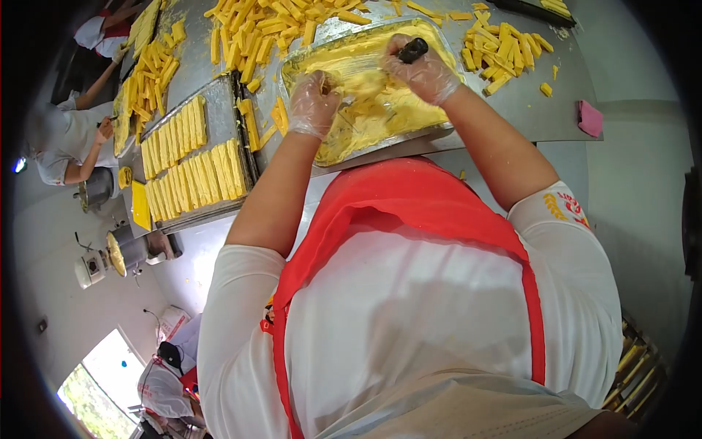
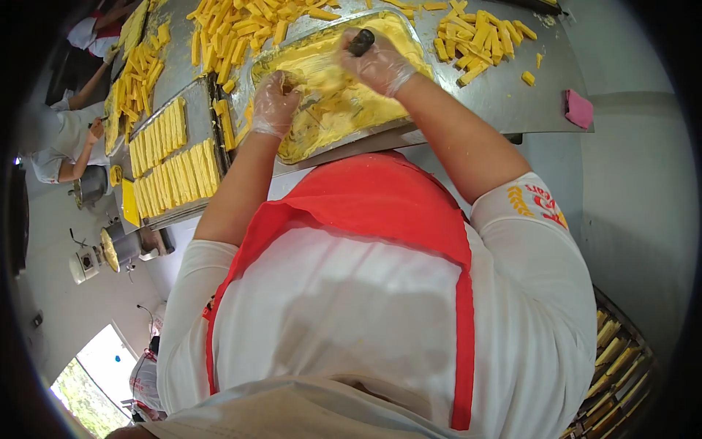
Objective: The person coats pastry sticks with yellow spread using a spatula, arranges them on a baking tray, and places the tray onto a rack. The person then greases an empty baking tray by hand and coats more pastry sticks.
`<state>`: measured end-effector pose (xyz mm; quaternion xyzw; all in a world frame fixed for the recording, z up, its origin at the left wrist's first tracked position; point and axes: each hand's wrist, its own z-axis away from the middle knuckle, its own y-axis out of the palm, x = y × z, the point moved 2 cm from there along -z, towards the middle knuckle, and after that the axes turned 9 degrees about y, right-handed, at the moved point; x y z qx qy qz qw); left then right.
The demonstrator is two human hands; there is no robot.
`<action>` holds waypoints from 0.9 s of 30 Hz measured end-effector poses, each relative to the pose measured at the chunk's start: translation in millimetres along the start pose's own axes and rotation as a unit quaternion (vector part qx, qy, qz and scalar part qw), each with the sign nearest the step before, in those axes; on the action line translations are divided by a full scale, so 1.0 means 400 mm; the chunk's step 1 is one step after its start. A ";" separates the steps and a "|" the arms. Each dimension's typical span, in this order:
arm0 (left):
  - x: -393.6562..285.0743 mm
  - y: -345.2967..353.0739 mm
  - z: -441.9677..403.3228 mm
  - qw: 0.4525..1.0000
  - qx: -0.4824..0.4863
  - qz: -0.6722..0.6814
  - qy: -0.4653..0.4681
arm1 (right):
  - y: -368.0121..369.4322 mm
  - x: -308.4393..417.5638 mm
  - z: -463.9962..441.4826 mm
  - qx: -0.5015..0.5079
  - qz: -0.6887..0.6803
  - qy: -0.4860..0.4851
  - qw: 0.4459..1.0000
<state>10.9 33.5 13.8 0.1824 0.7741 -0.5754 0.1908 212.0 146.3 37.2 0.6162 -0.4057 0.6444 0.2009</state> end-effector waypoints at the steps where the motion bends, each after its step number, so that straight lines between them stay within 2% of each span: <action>1: -0.008 -0.002 0.004 1.000 -0.017 0.013 -0.011 | -0.032 -0.033 -0.005 -0.027 0.065 0.026 0.997; 2: -0.016 -0.004 0.011 1.000 -0.014 0.010 -0.010 | -0.065 -0.066 -0.012 -0.053 0.130 0.053 0.989; 3: -0.026 -0.006 0.017 0.998 -0.019 0.063 -0.016 | -0.087 -0.049 -0.016 -0.081 0.190 0.051 0.977; 4: -0.032 -0.007 0.019 0.993 -0.026 0.115 -0.023 | -0.093 -0.035 -0.014 -0.082 0.189 0.050 0.977; 5: -0.032 -0.003 0.023 0.993 -0.026 0.114 -0.024 | -0.098 -0.014 -0.008 -0.071 0.179 0.004 0.981; 6: -0.035 0.003 0.032 0.996 -0.040 0.080 0.017 | -0.087 0.022 0.006 -0.060 0.169 -0.040 0.983; 7: -0.042 0.006 0.037 0.996 -0.053 0.047 0.059 | -0.057 0.040 0.013 -0.038 0.066 -0.066 0.995; 10: -0.064 0.006 0.047 0.993 -0.066 0.005 0.102 | -0.009 0.056 0.005 0.009 0.061 -0.060 0.996; 12: -0.073 0.000 0.052 0.993 -0.044 0.006 0.113 | -0.056 -0.130 -0.075 0.040 -0.195 -0.023 0.980; 13: -0.074 0.001 0.053 0.993 -0.026 0.008 0.118 | -0.099 -0.166 -0.082 -0.013 0.015 0.009 1.000; 14: -0.071 0.006 0.051 0.992 -0.025 0.008 0.120 | -0.108 -0.174 -0.083 -0.040 0.120 0.024 0.992; 15: -0.074 0.011 0.050 0.984 -0.011 -0.018 0.179 | -0.115 -0.169 -0.083 -0.063 0.225 0.042 0.972; 16: -0.077 0.017 0.054 0.971 0.003 -0.043 0.235 | -0.097 -0.168 -0.084 -0.012 -0.019 0.058 0.998; 17: -0.072 0.019 0.056 0.972 0.003 -0.042 0.232 | -0.072 -0.166 -0.082 0.040 -0.260 0.073 0.962; 19: -0.079 0.018 0.053 0.932 0.092 -0.127 0.326 | -0.044 0.042 0.000 0.081 -0.021 0.024 0.996; 20: -0.076 0.015 0.053 0.933 0.090 -0.129 0.324 | -0.047 0.009 -0.017 0.083 -0.021 0.023 0.996; 22: -0.065 0.008 0.054 0.921 0.144 -0.139 0.335 | -0.065 -0.052 -0.058 0.016 0.214 0.042 0.976; 23: -0.062 0.003 0.054 0.922 0.142 -0.141 0.332 | -0.089 -0.063 -0.046 -0.040 0.173 0.161 0.971; 24: -0.064 -0.002 0.052 0.935 0.115 -0.129 0.311 | -0.097 -0.064 -0.035 -0.036 0.173 0.157 0.972; 25: -0.070 -0.007 0.049 0.947 0.087 -0.117 0.287 | -0.106 -0.051 -0.028 -0.041 0.242 0.013 0.969; 26: -0.077 -0.006 0.047 0.950 0.083 -0.118 0.277 | -0.096 -0.042 -0.017 -0.043 0.302 -0.132 0.943; 27: -0.078 -0.006 0.035 0.979 0.097 -0.088 0.154 | -0.065 0.025 0.006 0.007 0.184 -0.120 0.976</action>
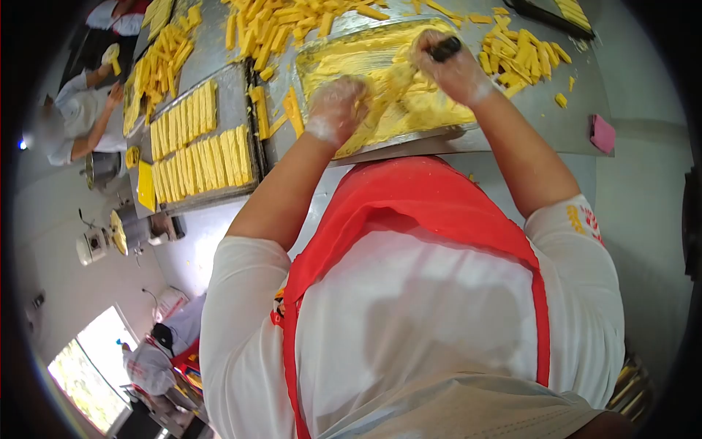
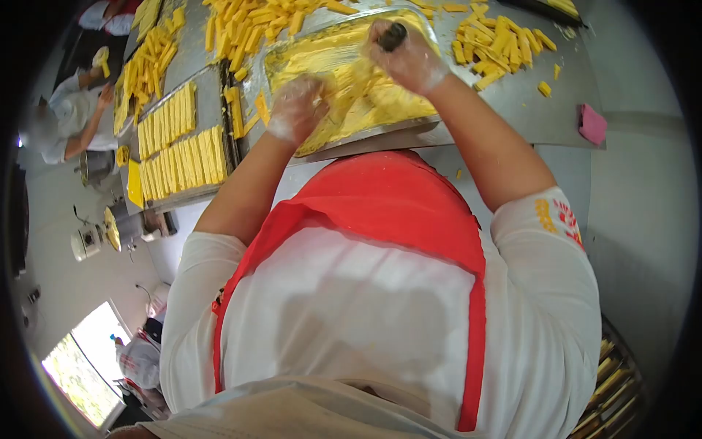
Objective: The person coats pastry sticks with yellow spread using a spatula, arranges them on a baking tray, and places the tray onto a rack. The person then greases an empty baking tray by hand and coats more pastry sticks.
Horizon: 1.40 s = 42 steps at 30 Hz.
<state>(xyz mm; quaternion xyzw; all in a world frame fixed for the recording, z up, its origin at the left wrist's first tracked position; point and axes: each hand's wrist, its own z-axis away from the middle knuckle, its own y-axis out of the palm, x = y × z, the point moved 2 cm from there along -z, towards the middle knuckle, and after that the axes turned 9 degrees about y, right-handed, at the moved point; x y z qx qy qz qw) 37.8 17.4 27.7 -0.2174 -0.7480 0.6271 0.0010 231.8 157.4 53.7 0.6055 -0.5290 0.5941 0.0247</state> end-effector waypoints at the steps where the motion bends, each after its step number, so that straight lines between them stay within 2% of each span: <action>1: 0.008 0.006 -0.007 0.991 0.013 0.046 -0.123 | 0.011 0.081 0.014 0.022 -0.083 0.043 0.995; 2: 0.023 0.024 -0.016 0.979 -0.007 0.066 -0.192 | 0.024 0.116 0.027 0.021 -0.068 0.031 0.997; 3: 0.023 0.015 -0.014 0.976 -0.018 0.060 -0.208 | 0.036 0.126 0.027 0.018 -0.053 0.017 0.998; 5: 0.030 -0.011 -0.001 0.966 0.000 0.166 -0.199 | 0.065 0.023 0.040 -0.021 -0.029 0.076 0.996; 7: 0.051 -0.046 0.034 0.964 -0.017 0.174 -0.199 | 0.045 -0.059 0.065 -0.045 -0.023 0.158 0.986; 9: 0.089 -0.079 0.076 0.963 -0.029 0.187 -0.193 | 0.028 -0.072 0.082 -0.079 0.005 0.157 0.985; 11: 0.170 -0.150 0.143 0.974 -0.133 0.001 -0.183 | 0.033 -0.078 0.096 -0.075 -0.003 0.147 0.986; 13: 0.273 -0.217 0.230 0.938 -0.214 -0.070 -0.264 | 0.042 -0.068 0.091 -0.080 -0.009 0.145 0.986; 15: 0.385 -0.266 0.309 0.896 -0.237 -0.074 -0.367 | 0.057 -0.053 0.085 -0.088 -0.015 0.156 0.984; 17: 0.474 -0.276 0.378 0.882 -0.139 -0.124 -0.432 | 0.074 -0.060 0.078 -0.091 0.011 0.152 0.984; 18: 0.513 -0.266 0.408 0.883 -0.140 -0.123 -0.430 | 0.078 -0.059 0.073 -0.096 0.039 0.148 0.984; 20: 0.576 -0.221 0.445 0.883 -0.015 -0.199 -0.425 | 0.087 -0.029 0.070 -0.091 0.054 0.150 0.983; 23: 0.605 -0.225 0.444 0.882 -0.038 -0.218 -0.416 | 0.091 -0.018 0.079 -0.097 0.052 0.161 0.981; 24: 0.596 -0.245 0.426 0.879 -0.086 -0.215 -0.417 | 0.098 -0.021 0.083 -0.106 0.033 0.170 0.979; 25: 0.616 -0.247 0.405 0.881 -0.091 -0.215 -0.411 | 0.105 -0.021 0.085 -0.114 0.036 0.168 0.979; 27: 0.650 -0.257 0.353 0.886 -0.184 -0.280 -0.321 | 0.113 -0.017 0.089 -0.135 0.078 0.167 0.974; 28: 0.649 -0.303 0.302 0.910 -0.112 -0.206 -0.342 | 0.120 -0.004 0.085 -0.142 0.090 0.143 0.975; 31: 0.730 -0.316 0.171 0.912 -0.113 -0.194 -0.343 | 0.148 -0.009 0.089 -0.168 0.022 0.165 0.972; 32: 0.763 -0.315 0.128 0.905 -0.085 -0.157 -0.386 | 0.152 -0.007 0.092 -0.173 0.048 0.171 0.969; 33: 0.813 -0.305 0.092 0.911 -0.087 -0.151 -0.374 | 0.156 -0.002 0.093 -0.184 0.056 0.176 0.966; 35: 0.919 -0.261 0.035 0.899 0.023 -0.127 -0.418 | 0.160 0.013 0.092 -0.198 0.080 0.167 0.963; 37: 0.909 -0.253 -0.020 0.901 0.028 -0.115 -0.418 | 0.158 0.029 0.086 -0.214 0.118 0.163 0.956; 39: 0.952 -0.217 -0.044 0.880 0.060 -0.131 -0.453 | 0.161 0.030 0.090 -0.201 0.091 0.164 0.961; 41: 0.970 -0.191 -0.067 0.870 0.086 -0.101 -0.475 | 0.157 0.069 0.081 -0.206 0.095 0.183 0.956; 42: 0.984 -0.178 -0.073 0.863 0.101 -0.074 -0.489 | 0.156 0.080 0.077 -0.194 0.114 0.159 0.961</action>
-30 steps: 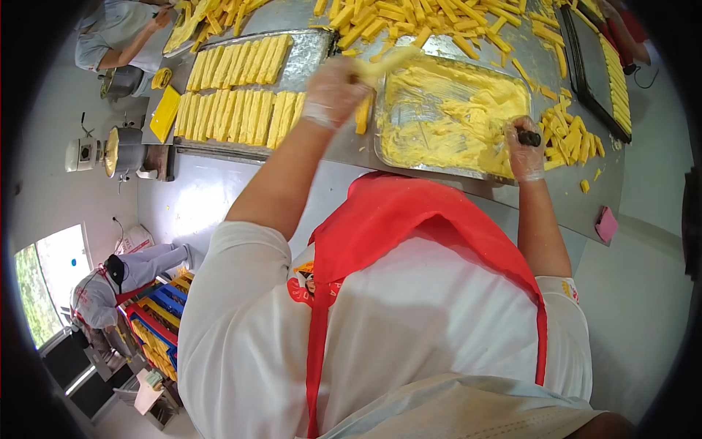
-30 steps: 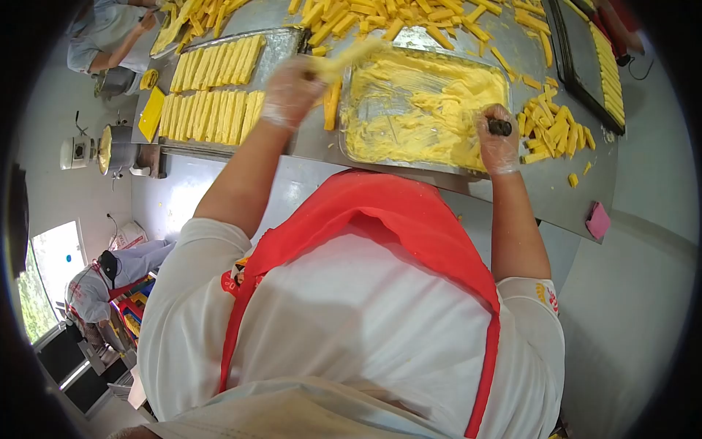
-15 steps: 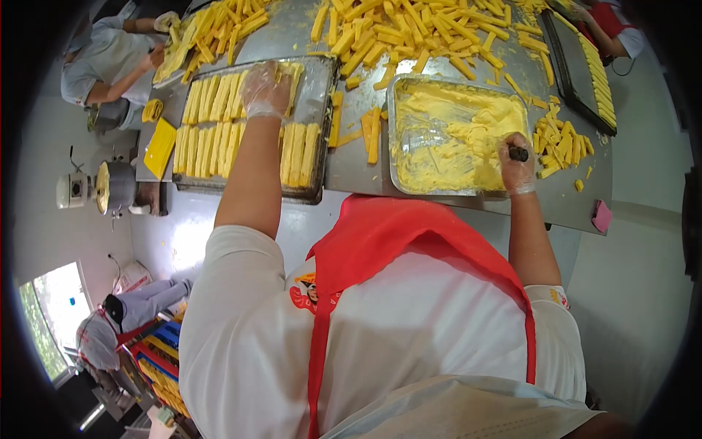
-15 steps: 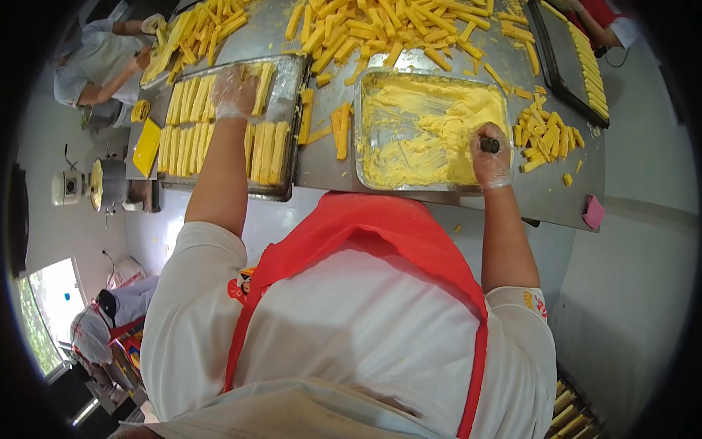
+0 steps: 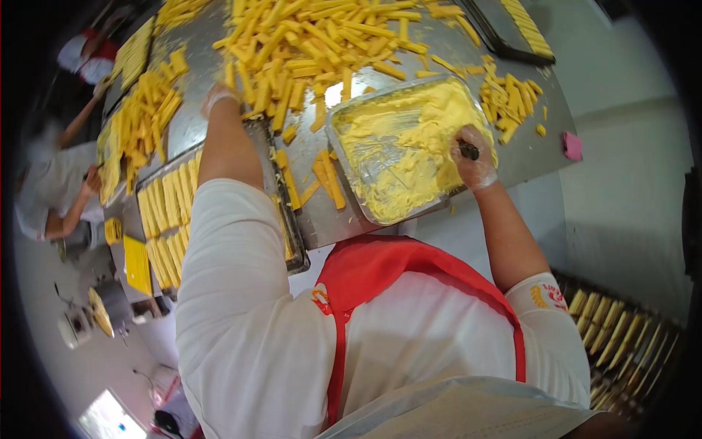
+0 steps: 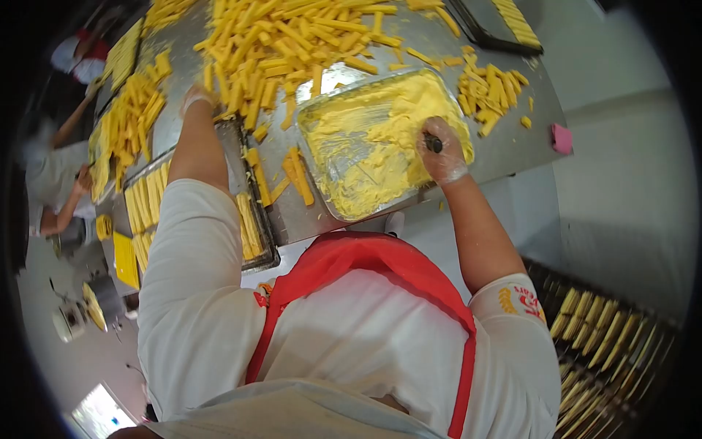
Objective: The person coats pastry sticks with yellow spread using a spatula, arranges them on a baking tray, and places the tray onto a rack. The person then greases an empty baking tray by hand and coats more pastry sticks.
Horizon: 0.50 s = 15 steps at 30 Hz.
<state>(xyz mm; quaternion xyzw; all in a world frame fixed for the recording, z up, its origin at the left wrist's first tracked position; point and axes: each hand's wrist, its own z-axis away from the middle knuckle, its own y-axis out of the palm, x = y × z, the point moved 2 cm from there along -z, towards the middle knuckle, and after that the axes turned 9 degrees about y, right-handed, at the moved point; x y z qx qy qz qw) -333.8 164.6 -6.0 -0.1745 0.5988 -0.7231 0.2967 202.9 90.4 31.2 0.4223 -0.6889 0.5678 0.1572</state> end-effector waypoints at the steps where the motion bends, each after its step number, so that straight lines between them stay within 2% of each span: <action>1: 0.002 0.007 -0.016 0.999 0.026 0.015 -0.012 | -0.002 0.007 -0.002 0.006 0.015 -0.029 0.999; 3: 0.009 0.022 -0.034 0.999 -0.025 -0.016 0.016 | -0.007 -0.002 -0.010 0.006 0.063 -0.014 0.998; 5: 0.032 0.027 -0.087 0.998 -0.057 -0.020 -0.027 | -0.007 -0.008 -0.010 0.005 0.055 -0.002 0.998; 7: 0.111 0.052 -0.232 0.985 -0.128 -0.104 0.055 | -0.009 0.046 -0.008 0.031 0.078 -0.002 0.997; 8: 0.089 -0.017 -0.160 0.983 -0.160 -0.059 0.065 | -0.001 0.080 -0.018 0.062 0.094 -0.020 0.993; 9: 0.065 -0.106 -0.072 0.978 -0.193 -0.015 0.073 | 0.016 0.118 -0.017 0.100 0.048 -0.033 0.993; 10: 0.065 -0.115 -0.071 0.978 -0.193 -0.018 0.073 | 0.039 0.159 -0.010 0.138 0.001 -0.049 0.989; 12: 0.069 -0.161 -0.051 0.882 -0.432 -0.007 0.190 | 0.104 0.222 0.005 0.195 -0.050 -0.086 0.976; 13: 0.056 -0.194 -0.007 0.882 -0.434 -0.012 0.186 | 0.130 0.233 0.012 0.219 -0.053 -0.103 0.969; 15: -0.036 -0.256 0.155 0.856 -0.374 0.101 0.343 | 0.163 0.163 -0.006 0.185 -0.076 -0.127 0.972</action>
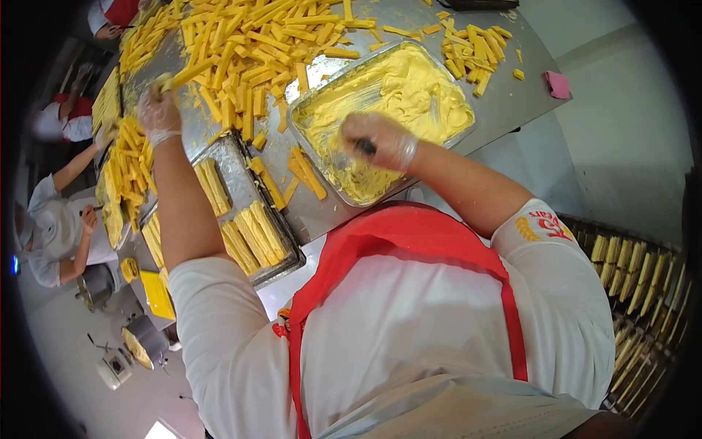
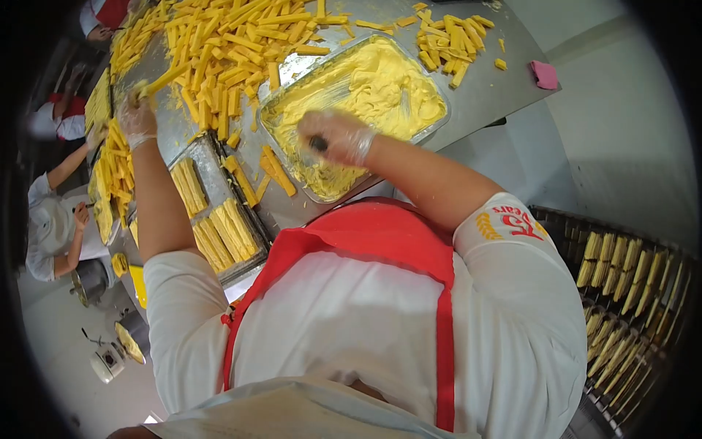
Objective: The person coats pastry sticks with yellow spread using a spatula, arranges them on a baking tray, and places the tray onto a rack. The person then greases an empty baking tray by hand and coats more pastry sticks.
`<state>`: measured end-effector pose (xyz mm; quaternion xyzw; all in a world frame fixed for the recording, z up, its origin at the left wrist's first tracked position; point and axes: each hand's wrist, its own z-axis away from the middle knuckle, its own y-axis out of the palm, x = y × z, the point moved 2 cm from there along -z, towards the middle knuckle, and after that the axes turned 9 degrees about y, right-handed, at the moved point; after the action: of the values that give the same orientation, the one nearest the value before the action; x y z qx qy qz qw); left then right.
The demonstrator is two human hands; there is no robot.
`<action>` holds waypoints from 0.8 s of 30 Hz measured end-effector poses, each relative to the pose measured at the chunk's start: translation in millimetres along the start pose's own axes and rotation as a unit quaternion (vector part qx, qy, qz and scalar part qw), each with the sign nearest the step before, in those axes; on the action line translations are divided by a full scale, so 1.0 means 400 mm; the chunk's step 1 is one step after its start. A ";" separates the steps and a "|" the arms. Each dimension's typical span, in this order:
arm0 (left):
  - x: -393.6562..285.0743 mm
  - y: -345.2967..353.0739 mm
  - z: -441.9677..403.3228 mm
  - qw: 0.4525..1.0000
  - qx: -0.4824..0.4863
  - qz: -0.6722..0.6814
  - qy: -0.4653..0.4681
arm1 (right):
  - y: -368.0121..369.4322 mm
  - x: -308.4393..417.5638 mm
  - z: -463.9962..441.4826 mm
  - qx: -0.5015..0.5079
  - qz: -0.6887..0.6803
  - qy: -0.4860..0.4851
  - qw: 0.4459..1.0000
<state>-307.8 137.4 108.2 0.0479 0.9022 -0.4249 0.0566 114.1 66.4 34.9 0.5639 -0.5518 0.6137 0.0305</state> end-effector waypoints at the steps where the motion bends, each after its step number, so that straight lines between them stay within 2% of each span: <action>1: -0.053 -0.008 0.018 0.997 0.004 0.072 0.017 | -0.005 -0.049 -0.017 -0.037 -0.010 -0.023 0.999; 2: -0.110 -0.014 0.039 0.989 0.007 0.144 0.033 | -0.042 -0.115 -0.026 -0.043 0.013 -0.005 0.999; 3: -0.193 -0.022 0.069 0.955 0.044 0.293 -0.012 | -0.081 -0.170 -0.025 -0.100 -0.111 0.077 0.986; 4: -0.283 -0.031 0.104 0.896 0.076 0.434 -0.059 | -0.131 -0.241 -0.025 -0.135 -0.119 0.099 0.979; 6: -0.421 -0.023 0.185 0.882 0.109 0.456 -0.051 | -0.256 -0.324 -0.014 -0.098 0.033 0.175 0.979; 8: -0.549 0.007 0.258 0.896 0.164 0.410 -0.049 | -0.318 -0.265 -0.005 -0.090 0.064 0.135 0.985; 10: -0.624 0.079 0.338 0.939 0.136 0.314 0.024 | -0.335 -0.212 0.034 -0.085 0.095 0.097 0.987; 12: -0.682 0.114 0.384 0.957 0.136 0.252 0.040 | -0.320 -0.172 0.067 0.048 -0.122 0.048 0.990; 13: -0.704 0.123 0.394 0.969 0.134 0.196 0.065 | -0.328 -0.178 0.068 0.120 -0.025 0.032 0.992; 14: -0.718 0.130 0.402 0.970 0.136 0.190 0.061 | -0.336 -0.205 0.068 0.123 -0.030 0.028 0.992; 16: -0.755 0.127 0.398 0.957 0.202 0.209 -0.005 | -0.366 -0.242 0.055 0.033 0.131 0.042 0.990; 17: -0.779 0.120 0.396 0.958 0.201 0.203 -0.009 | -0.381 -0.251 0.052 -0.002 0.138 0.022 0.990; 18: -0.806 0.105 0.391 0.953 0.202 0.210 -0.080 | -0.383 -0.234 0.047 0.000 0.133 0.017 0.991; 19: -0.829 0.099 0.390 0.944 0.201 0.216 -0.149 | -0.382 -0.213 0.043 -0.007 0.005 -0.002 1.000; 20: -0.849 0.109 0.394 0.945 0.202 0.210 -0.151 | -0.376 -0.192 0.044 -0.014 -0.124 -0.019 0.992; 21: -0.869 0.119 0.396 0.943 0.184 0.216 -0.174 | -0.354 -0.179 0.056 0.046 -0.236 0.052 0.969; 22: -0.882 0.123 0.395 0.941 0.165 0.222 -0.196 | -0.348 -0.197 0.059 0.046 -0.240 0.048 0.968; 24: -0.911 0.102 0.390 0.943 0.187 0.206 -0.184 | -0.313 -0.260 0.044 0.011 -0.161 -0.028 0.986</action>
<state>67.8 28.8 30.5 0.1632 0.7510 -0.5663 0.2976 245.9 163.3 35.6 0.6625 -0.4473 0.5911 0.1074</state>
